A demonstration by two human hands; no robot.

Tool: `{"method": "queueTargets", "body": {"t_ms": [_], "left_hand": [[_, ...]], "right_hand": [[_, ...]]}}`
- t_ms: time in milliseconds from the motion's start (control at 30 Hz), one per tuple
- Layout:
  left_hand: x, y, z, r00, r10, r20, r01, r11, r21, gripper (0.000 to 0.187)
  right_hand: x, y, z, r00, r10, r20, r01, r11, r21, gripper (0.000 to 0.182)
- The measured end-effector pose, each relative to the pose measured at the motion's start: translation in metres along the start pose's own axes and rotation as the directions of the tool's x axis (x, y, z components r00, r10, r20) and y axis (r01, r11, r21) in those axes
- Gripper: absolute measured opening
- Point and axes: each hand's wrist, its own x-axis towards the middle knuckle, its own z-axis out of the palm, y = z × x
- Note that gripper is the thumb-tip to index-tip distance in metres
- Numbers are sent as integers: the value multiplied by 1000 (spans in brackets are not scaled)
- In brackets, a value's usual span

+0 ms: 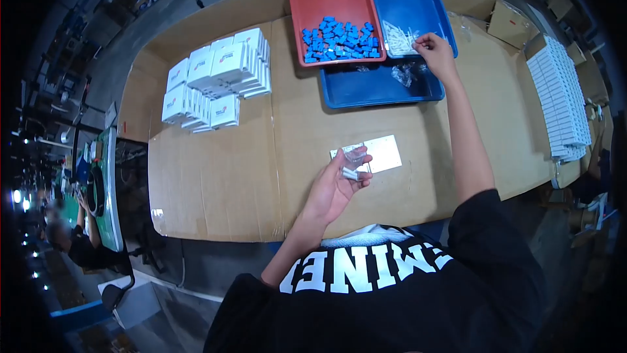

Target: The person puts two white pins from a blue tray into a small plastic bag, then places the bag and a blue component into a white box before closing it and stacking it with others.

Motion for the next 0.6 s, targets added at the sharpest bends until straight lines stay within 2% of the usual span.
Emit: {"method": "queueTargets", "body": {"t_ms": [33,167,233,267,367,533,600], "left_hand": [[1,3,2,1000,13,6,-13,1000,5,53],[7,5,-3,1000,22,15,-22,1000,-11,52],[9,1,-6,1000,19,6,-19,1000,18,51],[10,0,-6,1000,12,-2,-12,1000,18,51],[10,-3,-2,1000,-4,-18,5,998,68,51],[9,-8,6,999,-48,-16,50,985,167,50],[7,-10,8,998,-62,-24,65,989,136,49]], "right_hand": [[-19,-15,-6,999,-3,52,-10,969,246,12],[-129,-81,-7,954,43,297,-191,851,489,10],[-176,-105,-6,917,106,384,-307,804,510,9],[-188,-112,-5,914,114,388,-317,799,511,9],[-206,-133,-11,903,-10,429,-183,895,406,8],[-202,-147,-14,872,-64,486,-128,927,352,11],[-198,-153,-12,848,-75,524,-123,935,332,11]]}}
